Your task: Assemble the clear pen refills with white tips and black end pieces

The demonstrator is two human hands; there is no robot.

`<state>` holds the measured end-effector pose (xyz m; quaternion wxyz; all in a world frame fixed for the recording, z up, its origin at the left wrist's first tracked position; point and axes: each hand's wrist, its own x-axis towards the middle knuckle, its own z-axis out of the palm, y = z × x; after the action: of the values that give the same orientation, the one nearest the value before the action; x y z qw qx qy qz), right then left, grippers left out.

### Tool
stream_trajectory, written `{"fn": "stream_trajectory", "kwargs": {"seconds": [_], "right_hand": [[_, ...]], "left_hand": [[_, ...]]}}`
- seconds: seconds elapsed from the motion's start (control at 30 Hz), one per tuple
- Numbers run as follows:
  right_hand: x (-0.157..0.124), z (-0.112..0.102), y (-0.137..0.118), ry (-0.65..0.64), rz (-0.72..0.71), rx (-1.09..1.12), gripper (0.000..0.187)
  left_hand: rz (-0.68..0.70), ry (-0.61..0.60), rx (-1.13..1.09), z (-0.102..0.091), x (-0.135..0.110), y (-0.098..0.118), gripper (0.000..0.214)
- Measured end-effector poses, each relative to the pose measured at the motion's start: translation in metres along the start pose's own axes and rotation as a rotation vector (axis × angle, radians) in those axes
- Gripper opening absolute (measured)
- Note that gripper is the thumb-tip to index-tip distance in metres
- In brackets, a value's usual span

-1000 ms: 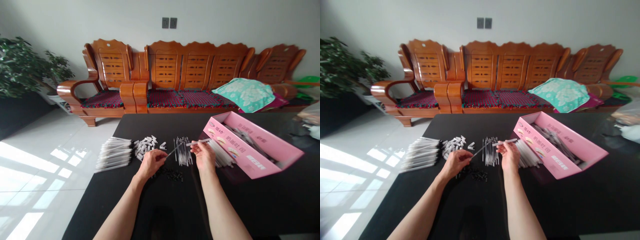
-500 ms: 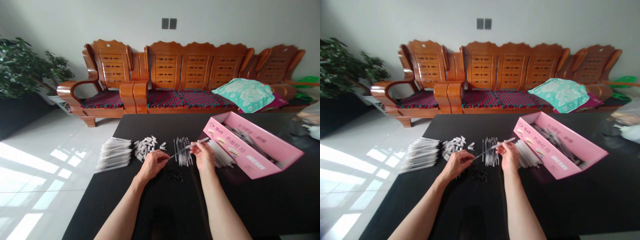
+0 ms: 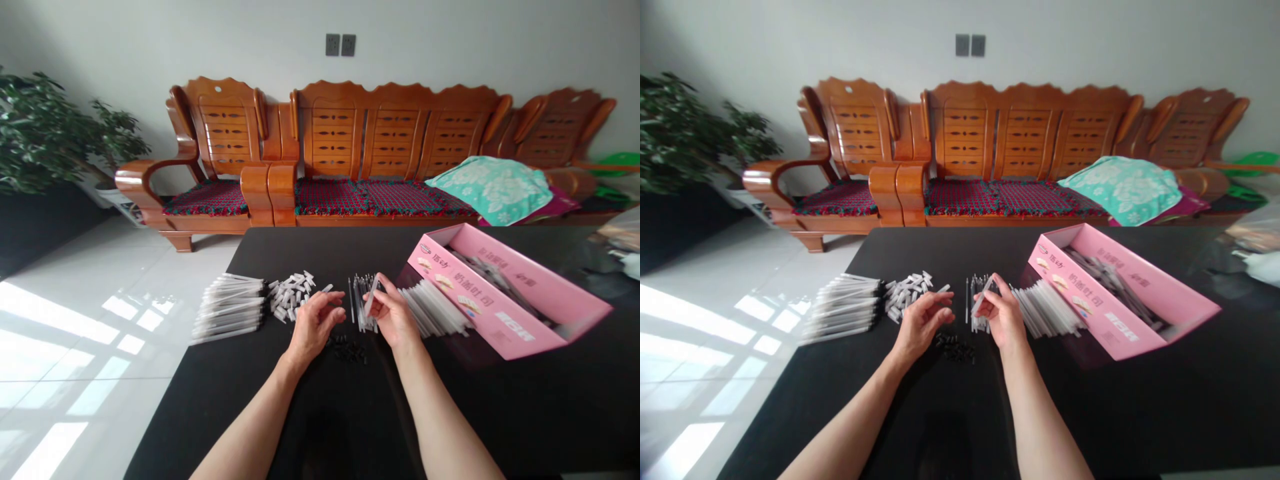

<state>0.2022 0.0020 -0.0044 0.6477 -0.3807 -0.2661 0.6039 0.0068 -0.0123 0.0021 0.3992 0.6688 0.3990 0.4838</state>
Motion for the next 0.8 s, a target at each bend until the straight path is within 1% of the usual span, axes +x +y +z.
{"fn": "stream_trajectory", "kwargs": {"seconds": [0.07,0.1,0.17,0.2,0.23,0.27,0.3,0.33,0.47,0.53,0.57,0.63,0.8], "right_hand": [[0.001,-0.003,-0.004,-0.005,-0.030,0.032,0.064],[0.002,-0.005,-0.006,-0.020,-0.034,0.044,0.061],[0.003,-0.007,-0.008,-0.060,-0.028,0.064,0.048],[0.003,-0.008,-0.008,-0.079,-0.023,0.075,0.040],[0.003,-0.009,-0.008,-0.096,-0.019,0.087,0.032],[0.004,-0.009,-0.007,-0.111,-0.017,0.098,0.026],[0.004,-0.010,-0.006,-0.123,-0.014,0.110,0.021],[0.005,-0.011,-0.005,-0.132,-0.010,0.121,0.019],[0.007,-0.015,-0.003,-0.152,-0.021,0.179,0.019],[0.007,-0.015,-0.003,-0.149,-0.039,0.198,0.022],[0.007,-0.015,-0.003,-0.146,-0.045,0.200,0.024],[0.006,-0.014,-0.004,-0.144,-0.052,0.197,0.025],[0.004,-0.010,-0.004,-0.150,-0.084,0.185,0.020]], "left_hand": [[-0.027,0.124,0.062,-0.008,0.002,-0.005,0.027],[-0.043,0.201,0.127,-0.013,0.003,-0.008,0.024],[-0.070,0.337,0.296,-0.023,0.007,-0.014,0.021],[-0.077,0.378,0.376,-0.029,0.008,-0.016,0.020],[-0.080,0.394,0.439,-0.034,0.010,-0.018,0.019],[-0.077,0.380,0.483,-0.038,0.011,-0.019,0.019],[-0.071,0.336,0.506,-0.042,0.012,-0.020,0.018],[-0.067,0.267,0.511,-0.046,0.012,-0.019,0.018],[-0.108,-0.130,0.435,-0.055,0.011,-0.014,0.016],[-0.126,-0.274,0.411,-0.059,0.010,-0.011,0.016],[-0.127,-0.322,0.410,-0.060,0.009,-0.009,0.015],[-0.128,-0.378,0.428,-0.063,0.008,-0.008,0.015],[-0.140,-0.427,0.472,-0.064,0.006,-0.011,0.012]]}}
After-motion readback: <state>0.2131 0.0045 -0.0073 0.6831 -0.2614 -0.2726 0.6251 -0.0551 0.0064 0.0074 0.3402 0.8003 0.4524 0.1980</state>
